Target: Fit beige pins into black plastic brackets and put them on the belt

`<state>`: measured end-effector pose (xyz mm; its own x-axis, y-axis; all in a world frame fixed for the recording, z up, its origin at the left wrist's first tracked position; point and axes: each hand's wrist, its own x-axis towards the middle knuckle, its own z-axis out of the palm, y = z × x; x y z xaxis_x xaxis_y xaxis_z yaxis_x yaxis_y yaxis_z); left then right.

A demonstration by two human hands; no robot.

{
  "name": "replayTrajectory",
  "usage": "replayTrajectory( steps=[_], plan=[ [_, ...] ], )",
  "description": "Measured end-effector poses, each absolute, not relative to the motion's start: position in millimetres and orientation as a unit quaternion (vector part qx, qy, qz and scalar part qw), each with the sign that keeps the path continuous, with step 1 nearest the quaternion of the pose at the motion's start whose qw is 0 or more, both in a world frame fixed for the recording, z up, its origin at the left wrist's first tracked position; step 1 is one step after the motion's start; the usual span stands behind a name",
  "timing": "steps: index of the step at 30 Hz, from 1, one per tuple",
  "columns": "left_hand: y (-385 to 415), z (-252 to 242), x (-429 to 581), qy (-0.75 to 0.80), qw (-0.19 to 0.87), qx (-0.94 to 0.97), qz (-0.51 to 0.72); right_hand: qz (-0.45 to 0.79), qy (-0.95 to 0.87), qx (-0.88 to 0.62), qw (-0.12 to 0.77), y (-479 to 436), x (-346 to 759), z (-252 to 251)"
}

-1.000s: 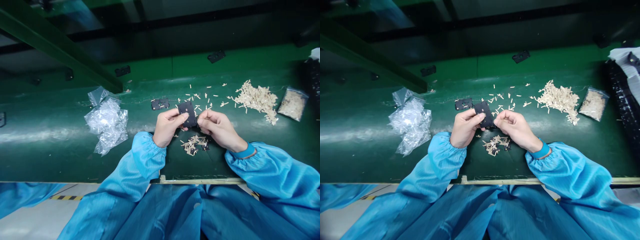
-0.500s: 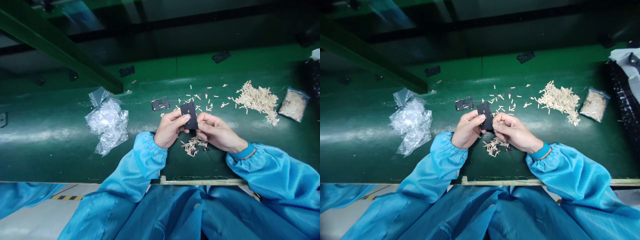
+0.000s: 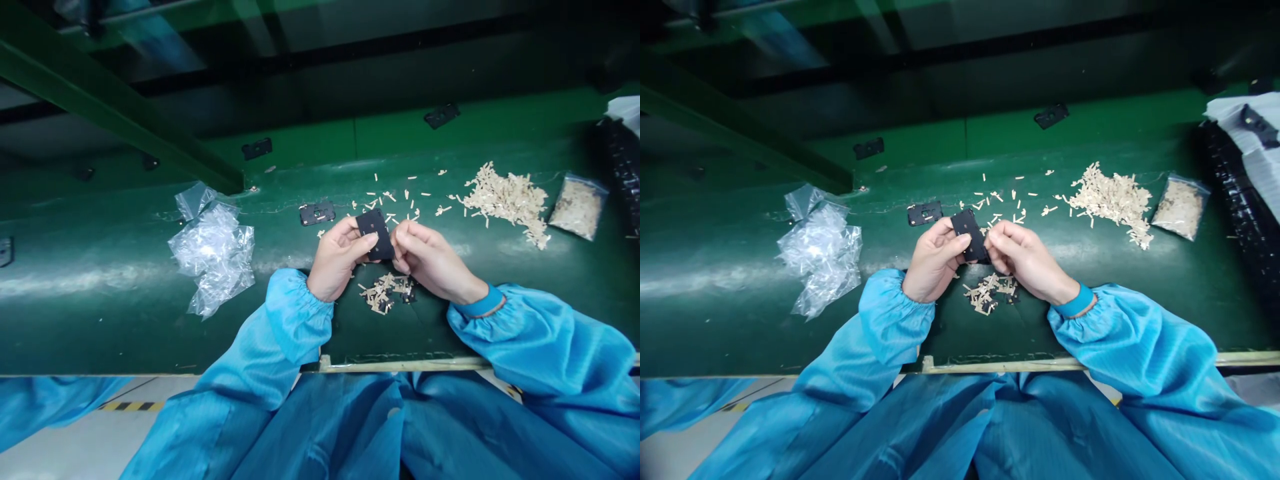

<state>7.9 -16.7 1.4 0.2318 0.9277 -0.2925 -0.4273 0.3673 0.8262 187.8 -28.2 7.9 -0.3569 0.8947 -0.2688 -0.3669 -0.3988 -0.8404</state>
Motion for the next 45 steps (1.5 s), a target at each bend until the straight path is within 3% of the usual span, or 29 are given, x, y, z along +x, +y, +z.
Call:
replayTrajectory(
  steps=[4,11,27,34,45],
  plan=[
    [-15.1,2.1,6.8,0.444,0.676,0.297,0.507,0.684,-0.362,-0.437,0.458,-22.7,192.0,7.7],
    [-15.3,-2.3,6.9,0.458,0.641,0.334,0.518,0.717,-0.349,-0.43,0.422,-22.3,191.3,8.9],
    [-15.8,0.0,6.8,0.445,0.652,0.33,0.517,0.757,-0.317,-0.415,0.393,-25.0,190.0,9.2],
    [-23.0,8.1,14.3,0.417,0.701,0.286,0.503,0.824,-0.262,-0.323,0.384,-33.2,180.8,10.9],
    [-26.8,6.9,15.9,0.401,0.728,0.231,0.505,0.752,-0.385,-0.329,0.422,-35.7,182.6,3.6]
  ],
)
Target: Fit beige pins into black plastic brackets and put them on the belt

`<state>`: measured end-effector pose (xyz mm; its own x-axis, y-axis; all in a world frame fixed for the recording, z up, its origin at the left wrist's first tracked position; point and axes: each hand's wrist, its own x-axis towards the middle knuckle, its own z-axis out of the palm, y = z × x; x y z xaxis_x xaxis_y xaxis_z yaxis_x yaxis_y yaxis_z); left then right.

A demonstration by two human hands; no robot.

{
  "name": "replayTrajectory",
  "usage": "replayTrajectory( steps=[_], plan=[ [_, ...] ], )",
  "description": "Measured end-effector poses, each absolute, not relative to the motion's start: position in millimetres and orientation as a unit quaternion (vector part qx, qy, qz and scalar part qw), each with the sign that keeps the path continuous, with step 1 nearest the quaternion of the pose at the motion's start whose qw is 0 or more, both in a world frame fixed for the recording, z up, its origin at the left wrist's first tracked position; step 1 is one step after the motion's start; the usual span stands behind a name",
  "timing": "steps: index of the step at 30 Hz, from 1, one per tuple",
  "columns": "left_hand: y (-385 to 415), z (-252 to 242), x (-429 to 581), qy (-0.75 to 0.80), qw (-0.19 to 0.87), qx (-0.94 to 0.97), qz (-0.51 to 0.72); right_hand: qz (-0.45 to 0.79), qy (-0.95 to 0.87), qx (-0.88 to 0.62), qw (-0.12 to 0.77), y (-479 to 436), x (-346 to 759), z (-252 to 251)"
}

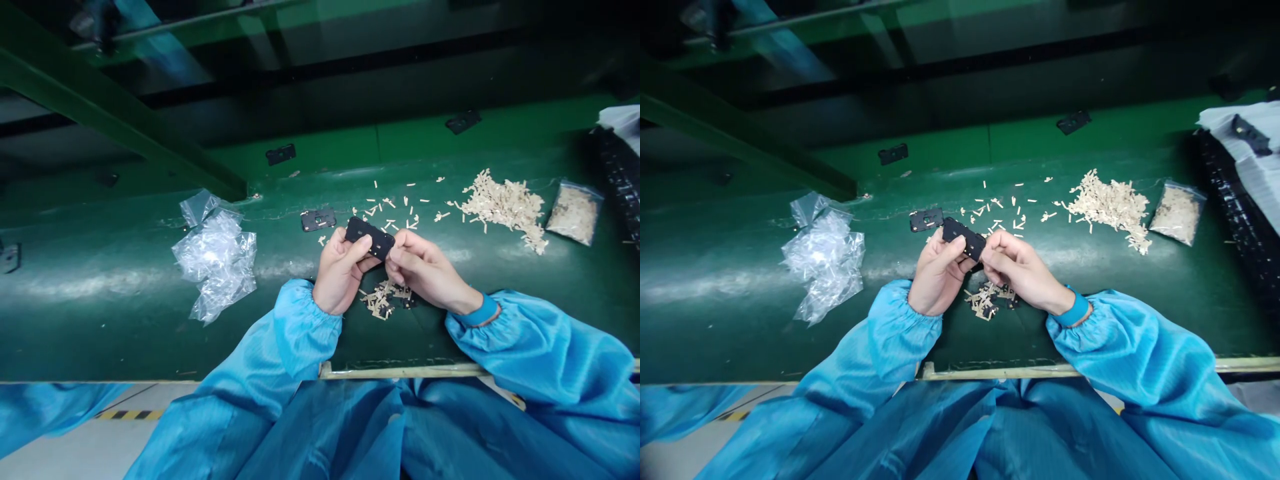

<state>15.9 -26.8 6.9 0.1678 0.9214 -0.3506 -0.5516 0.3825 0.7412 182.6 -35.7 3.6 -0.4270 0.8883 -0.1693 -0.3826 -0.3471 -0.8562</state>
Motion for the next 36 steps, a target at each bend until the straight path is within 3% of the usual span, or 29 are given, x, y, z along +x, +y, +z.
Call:
replayTrajectory(
  steps=[8,23,28,36],
  plan=[
    [-25.5,7.4,18.8,0.448,0.665,0.268,0.534,0.723,-0.366,-0.364,0.459,-32.6,183.2,5.2],
    [-31.4,6.8,20.8,0.44,0.662,0.287,0.535,0.767,-0.294,-0.356,0.445,-32.8,180.7,10.6],
    [-28.9,6.9,20.7,0.459,0.656,0.265,0.537,0.718,-0.368,-0.374,0.457,-34.5,178.5,1.4],
    [-22.9,9.7,12.4,0.486,0.665,0.302,0.479,0.708,-0.408,-0.414,0.4,-27.0,182.4,4.8]
  ],
)
